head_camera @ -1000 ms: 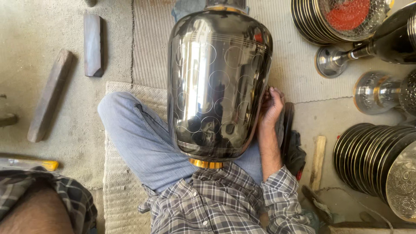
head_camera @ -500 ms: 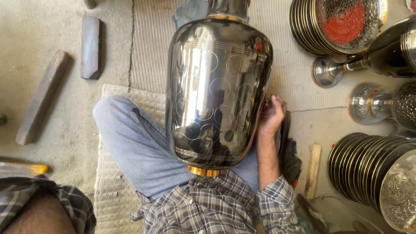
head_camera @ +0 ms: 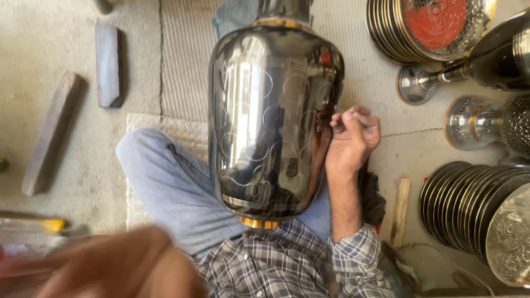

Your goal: The person sits cross-legged on the floor holding a large polished metal vase on their lap and uses a small scribe to engrave circular patterns into its surface, steadying the vase with the other hand and rotating it to reach new areas.

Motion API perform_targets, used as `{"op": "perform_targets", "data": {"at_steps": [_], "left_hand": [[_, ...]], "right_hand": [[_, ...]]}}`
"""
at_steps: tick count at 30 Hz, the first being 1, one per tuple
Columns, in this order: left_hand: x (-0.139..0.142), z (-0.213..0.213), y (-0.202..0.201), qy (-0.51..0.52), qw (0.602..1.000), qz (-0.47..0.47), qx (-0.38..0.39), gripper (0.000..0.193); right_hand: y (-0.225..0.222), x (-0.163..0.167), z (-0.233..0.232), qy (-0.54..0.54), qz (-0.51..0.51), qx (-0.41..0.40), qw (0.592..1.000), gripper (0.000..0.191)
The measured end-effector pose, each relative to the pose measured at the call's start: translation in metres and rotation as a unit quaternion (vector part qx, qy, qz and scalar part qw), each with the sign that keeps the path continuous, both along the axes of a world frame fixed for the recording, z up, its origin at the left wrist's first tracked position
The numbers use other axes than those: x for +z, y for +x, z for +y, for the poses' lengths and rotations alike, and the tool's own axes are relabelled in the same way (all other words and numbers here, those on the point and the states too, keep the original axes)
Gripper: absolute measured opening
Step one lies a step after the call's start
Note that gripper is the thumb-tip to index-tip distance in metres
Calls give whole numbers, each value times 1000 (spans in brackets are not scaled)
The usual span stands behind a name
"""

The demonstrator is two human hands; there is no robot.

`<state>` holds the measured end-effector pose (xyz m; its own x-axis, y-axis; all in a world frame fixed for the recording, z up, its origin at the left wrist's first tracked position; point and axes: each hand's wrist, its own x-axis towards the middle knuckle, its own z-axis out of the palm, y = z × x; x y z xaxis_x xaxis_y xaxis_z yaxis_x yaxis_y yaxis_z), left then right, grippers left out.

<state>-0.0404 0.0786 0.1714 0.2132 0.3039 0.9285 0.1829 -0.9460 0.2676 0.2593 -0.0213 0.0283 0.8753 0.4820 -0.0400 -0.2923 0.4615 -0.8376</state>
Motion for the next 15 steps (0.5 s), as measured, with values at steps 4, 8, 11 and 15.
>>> {"op": "perform_targets", "data": {"at_steps": [4,8,11,15], "left_hand": [[-82,26,50,-308,942,125,55,52],[-153,42,61,-658,746,104,-21,80],[-171,38,62,-712,686,31,-147,82],[-170,30,63,-837,479,-104,-243,80]], "right_hand": [[3,-9,-2,-7,44,-21,999,19],[4,-19,-7,-8,60,-25,998,19],[5,-21,-7,7,74,-30,997,19],[4,-21,-7,10,76,-35,996,18]]}}
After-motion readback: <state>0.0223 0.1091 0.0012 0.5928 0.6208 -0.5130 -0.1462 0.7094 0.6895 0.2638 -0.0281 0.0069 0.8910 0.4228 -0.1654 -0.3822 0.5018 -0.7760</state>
